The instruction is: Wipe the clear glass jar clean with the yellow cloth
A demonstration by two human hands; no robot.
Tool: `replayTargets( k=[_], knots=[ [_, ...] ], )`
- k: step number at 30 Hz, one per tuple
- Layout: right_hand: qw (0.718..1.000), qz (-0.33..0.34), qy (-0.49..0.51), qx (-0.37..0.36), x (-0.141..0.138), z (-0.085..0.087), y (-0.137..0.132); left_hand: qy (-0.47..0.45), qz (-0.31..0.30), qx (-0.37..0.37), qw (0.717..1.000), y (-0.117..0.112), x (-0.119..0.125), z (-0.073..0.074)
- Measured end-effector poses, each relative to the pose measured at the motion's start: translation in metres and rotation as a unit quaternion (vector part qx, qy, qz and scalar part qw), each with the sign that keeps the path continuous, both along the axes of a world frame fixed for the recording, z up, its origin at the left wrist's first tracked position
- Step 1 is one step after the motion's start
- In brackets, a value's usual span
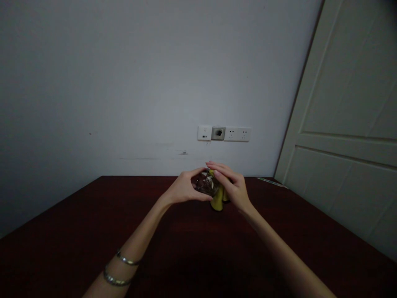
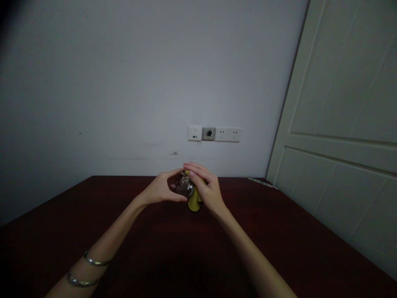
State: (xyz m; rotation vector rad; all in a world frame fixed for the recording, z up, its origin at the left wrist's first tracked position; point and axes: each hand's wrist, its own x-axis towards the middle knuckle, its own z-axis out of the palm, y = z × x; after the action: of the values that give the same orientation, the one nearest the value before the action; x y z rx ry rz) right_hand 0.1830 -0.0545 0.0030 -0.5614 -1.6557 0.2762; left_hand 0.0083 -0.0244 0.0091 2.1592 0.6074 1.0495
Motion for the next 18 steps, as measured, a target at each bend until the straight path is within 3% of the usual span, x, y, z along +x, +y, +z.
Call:
replayTargets(
  k=[2,8,11,15,18],
  knots=[
    [1.000,0.003,0.018,0.002,0.000,0.001,-0.002,-0.014,-0.013,-0.018,1.000,0.000,0.001,-0.001],
    [0.981,0.000,-0.102,0.166,-0.010,0.004,-0.015,-0.093,-0.025,-0.066,0.993,0.001,0.005,-0.002],
    [0.986,-0.002,-0.086,0.145,-0.010,0.004,-0.014,-0.106,-0.035,-0.082,0.990,0.001,0.007,-0.004],
    [0.999,-0.010,0.003,0.052,-0.004,0.003,-0.007,-0.108,-0.033,-0.078,0.990,-0.002,0.011,-0.005],
    [0.997,-0.024,-0.015,0.070,-0.003,0.001,-0.007,-0.090,0.004,-0.043,0.995,-0.003,0.013,-0.005]
  ],
)
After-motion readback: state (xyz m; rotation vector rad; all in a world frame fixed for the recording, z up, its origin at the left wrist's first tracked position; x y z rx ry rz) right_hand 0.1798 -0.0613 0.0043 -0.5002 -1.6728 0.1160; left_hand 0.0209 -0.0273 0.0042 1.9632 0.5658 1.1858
